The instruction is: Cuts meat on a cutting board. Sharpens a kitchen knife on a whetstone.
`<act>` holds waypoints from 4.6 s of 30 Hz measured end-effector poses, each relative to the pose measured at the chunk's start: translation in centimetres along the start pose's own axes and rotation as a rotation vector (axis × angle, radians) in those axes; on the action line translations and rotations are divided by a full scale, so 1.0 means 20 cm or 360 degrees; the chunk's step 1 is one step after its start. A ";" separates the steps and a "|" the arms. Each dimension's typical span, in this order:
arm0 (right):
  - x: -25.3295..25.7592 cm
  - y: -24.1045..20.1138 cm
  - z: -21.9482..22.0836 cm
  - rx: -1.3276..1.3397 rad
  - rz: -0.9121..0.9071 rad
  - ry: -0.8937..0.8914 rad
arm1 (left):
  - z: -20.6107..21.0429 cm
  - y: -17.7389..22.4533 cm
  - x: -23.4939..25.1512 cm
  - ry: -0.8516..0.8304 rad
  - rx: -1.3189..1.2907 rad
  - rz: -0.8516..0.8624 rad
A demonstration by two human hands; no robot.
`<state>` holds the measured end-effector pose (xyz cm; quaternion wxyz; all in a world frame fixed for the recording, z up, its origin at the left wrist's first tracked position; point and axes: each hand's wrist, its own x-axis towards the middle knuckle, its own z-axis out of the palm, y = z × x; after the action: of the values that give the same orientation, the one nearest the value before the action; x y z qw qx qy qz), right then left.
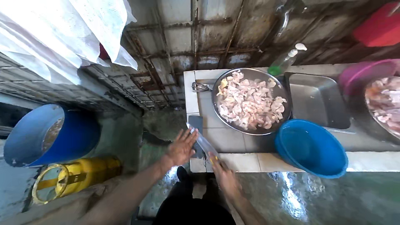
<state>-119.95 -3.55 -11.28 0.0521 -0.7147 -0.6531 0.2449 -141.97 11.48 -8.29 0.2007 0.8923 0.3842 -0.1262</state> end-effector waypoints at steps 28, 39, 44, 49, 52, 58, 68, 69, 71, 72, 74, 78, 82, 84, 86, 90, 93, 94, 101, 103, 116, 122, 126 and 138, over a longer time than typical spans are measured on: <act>-0.50 0.20 -0.13 0.1001 0.0233 0.0128 | 0.11 0.33 -0.13 0.0484 -0.0637 -0.0883; -0.10 -0.01 -0.77 0.2973 -0.0455 0.0076 | -0.04 0.32 0.30 0.0250 -0.0556 -0.1456; -0.13 -0.03 -0.90 0.2795 -0.0322 0.0106 | 0.00 0.41 0.21 0.0136 -0.0529 -0.1454; -0.14 -0.03 -0.98 0.2636 -0.0402 0.0105 | 0.06 0.51 0.09 0.0058 -0.0584 -0.1413; -0.14 -0.03 -1.01 0.2521 -0.0476 0.0015 | -0.11 0.52 -0.01 0.0305 -0.0805 -0.1185; -0.11 -0.09 -1.03 0.1966 -0.0513 -0.0102 | -0.72 0.62 -0.13 0.1054 -0.2245 -0.0118; -0.12 -0.14 -1.04 0.1546 -0.0471 -0.0181 | -0.92 0.63 -0.30 0.1192 -0.2712 -0.0215; -0.12 -0.14 -1.03 0.1544 -0.0482 -0.0185 | -0.92 0.63 -0.32 0.1207 -0.2686 -0.0254; -0.13 -0.15 -1.03 0.1545 -0.0491 -0.0192 | -0.92 0.63 -0.34 0.1249 -0.2612 -0.0319; -0.14 -0.16 -1.02 0.1556 -0.0485 -0.0200 | -0.92 0.62 -0.35 0.1271 -0.2565 -0.0345; -0.15 -0.16 -1.02 0.1597 -0.0468 -0.0236 | -0.92 0.62 -0.37 0.1308 -0.2477 -0.0380; -0.15 -0.18 -1.03 0.1695 -0.0485 -0.0343 | -0.93 0.62 -0.41 0.1383 -0.2365 -0.0422; -0.15 -0.19 -1.02 0.1739 -0.0557 -0.0375 | -0.93 0.61 -0.44 0.1460 -0.2297 -0.0402; -0.16 -0.19 -1.02 0.1710 -0.0573 -0.0357 | -0.92 0.60 -0.44 0.1478 -0.2282 -0.0397; -0.16 -0.19 -1.01 0.1712 -0.0593 -0.0345 | -0.91 0.60 -0.46 0.1488 -0.2281 -0.0392; -0.16 -0.19 -1.01 0.1724 -0.0658 -0.0365 | -0.91 0.60 -0.48 0.1522 -0.2261 -0.0367; -0.17 -0.20 -1.02 0.1720 -0.0684 -0.0370 | -0.91 0.60 -0.49 0.1555 -0.2222 -0.0371; -0.17 -0.20 -1.02 0.1722 -0.0684 -0.0364 | -0.91 0.60 -0.50 0.1569 -0.2212 -0.0373; -0.16 -0.19 -1.01 0.1633 -0.0695 -0.0304 | -0.87 0.58 -0.50 0.1600 -0.2251 -0.0364; -0.16 -0.19 -1.01 0.1634 -0.0689 -0.0308 | -0.87 0.59 -0.51 0.1594 -0.2289 -0.0363; -0.01 -0.11 -0.74 0.1569 -0.0118 -0.0194 | -0.62 0.47 -0.48 0.1668 -0.1795 -0.0700; 0.13 0.16 -0.26 0.0595 0.0222 -0.0562 | 0.03 0.37 -0.31 0.0304 -0.1545 -0.1207; 0.05 0.27 -0.17 0.0520 0.0193 -0.0696 | 0.25 0.39 -0.22 0.0311 -0.1444 -0.1227; 0.43 -0.04 -0.18 0.0087 0.0103 -0.0506 | 0.21 0.38 -0.21 0.0208 -0.1400 -0.1237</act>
<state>-118.92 5.78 -10.20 -0.0403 -0.6859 -0.6229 0.3741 -139.49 2.03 -8.46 0.4667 0.5250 0.7108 0.0360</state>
